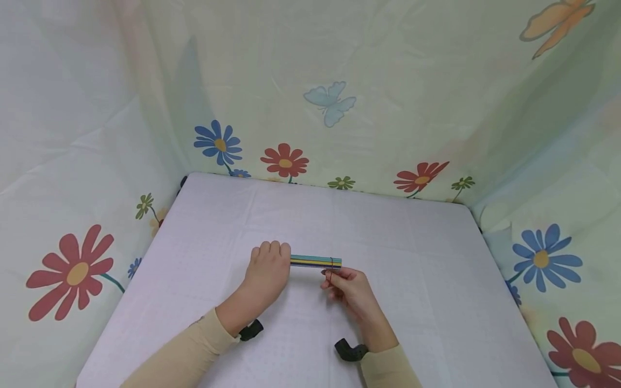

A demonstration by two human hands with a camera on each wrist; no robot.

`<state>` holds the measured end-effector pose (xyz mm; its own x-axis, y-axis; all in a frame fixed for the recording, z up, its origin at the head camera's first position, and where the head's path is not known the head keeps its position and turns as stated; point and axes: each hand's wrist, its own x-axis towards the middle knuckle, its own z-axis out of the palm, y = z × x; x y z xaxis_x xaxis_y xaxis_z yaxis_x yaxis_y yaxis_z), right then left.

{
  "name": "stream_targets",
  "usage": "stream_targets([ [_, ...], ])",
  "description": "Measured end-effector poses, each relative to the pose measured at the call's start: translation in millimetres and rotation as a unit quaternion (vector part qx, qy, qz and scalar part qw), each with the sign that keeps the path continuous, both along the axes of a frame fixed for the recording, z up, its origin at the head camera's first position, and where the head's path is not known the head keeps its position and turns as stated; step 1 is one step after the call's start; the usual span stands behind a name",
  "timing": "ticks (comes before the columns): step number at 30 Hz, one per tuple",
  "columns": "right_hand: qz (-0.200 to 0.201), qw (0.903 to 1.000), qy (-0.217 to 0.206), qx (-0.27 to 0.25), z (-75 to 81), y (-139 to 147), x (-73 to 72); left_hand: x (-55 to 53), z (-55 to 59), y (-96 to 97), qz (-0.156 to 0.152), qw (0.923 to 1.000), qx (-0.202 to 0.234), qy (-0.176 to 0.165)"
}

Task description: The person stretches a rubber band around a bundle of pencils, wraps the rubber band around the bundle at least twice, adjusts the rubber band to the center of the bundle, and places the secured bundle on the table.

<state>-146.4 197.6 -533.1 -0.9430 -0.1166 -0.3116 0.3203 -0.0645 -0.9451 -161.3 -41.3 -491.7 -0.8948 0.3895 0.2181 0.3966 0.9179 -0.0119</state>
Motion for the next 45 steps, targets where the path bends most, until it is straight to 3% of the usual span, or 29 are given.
stream_targets([
  [6,0.003,0.9998,-0.013,-0.015,0.8,-4.1,-1.0,-3.2,1.8,0.3,0.014,0.9995,0.017,0.021],
  [10,0.046,0.9934,0.007,-0.105,-2.3,-5.1,2.8,-4.8,1.2,1.5,0.017,0.9991,0.034,0.017],
  [12,0.086,0.9795,0.031,-0.180,-5.2,-7.4,5.5,-4.9,1.4,2.8,0.019,0.9988,0.044,0.013],
  [13,0.108,0.9671,0.045,-0.226,-7.2,-9.4,6.7,-5.0,1.9,3.7,0.020,0.9986,0.048,0.008],
  [15,0.144,0.9319,0.069,-0.325,-10.7,-15.3,9.0,-4.7,2.6,5.3,0.024,0.9979,0.060,0.002],
  [17,0.166,0.8844,0.086,-0.428,-13.0,-23.1,10.4,-4.7,3.9,6.8,0.030,0.9968,0.074,-0.004],
  [19,0.165,0.8355,0.097,-0.515,-13.4,-31.0,12.6,-4.9,4.4,8.4,0.037,0.9955,0.087,-0.007],
  [20,0.156,0.8155,0.101,-0.548,-13.0,-34.6,13.9,-5.0,4.4,9.1,0.041,0.9949,0.092,-0.006],
  [22,0.122,0.7831,0.100,-0.602,-11.2,-40.7,16.9,-5.5,4.5,10.3,0.045,0.9942,0.098,0.001],
  [24,0.072,0.7672,0.088,-0.631,-8.2,-45.6,20.5,-5.9,3.8,10.9,0.048,0.9939,0.099,0.012],
  [27,-0.010,0.7653,0.053,-0.641,-3.2,-51.2,26.0,-6.9,2.6,10.7,0.054,0.9948,0.082,0.026],
  [30,-0.076,0.7746,0.024,-0.627,0.8,-55.1,30.0,-8.1,0.1,9.9,0.064,0.9952,0.066,0.035],
  [33,-0.115,0.7796,0.009,-0.616,3.0,-57.1,32.8,-8.7,-3.2,10.3,0.067,0.9952,0.061,0.036],
  [36,-0.125,0.7833,0.001,-0.609,3.6,-57.5,33.9,-9.8,-5.9,11.2,0.069,0.9951,0.059,0.038],
  [42,-0.129,0.8108,-0.018,-0.571,2.6,-57.0,34.9,-11.6,-8.5,11.8,0.073,0.9946,0.049,0.054],
  [45,-0.136,0.8193,-0.027,-0.556,2.5,-53.4,33.5,-11.8,-8.9,12.0,0.067,0.9947,0.044,0.064],
])
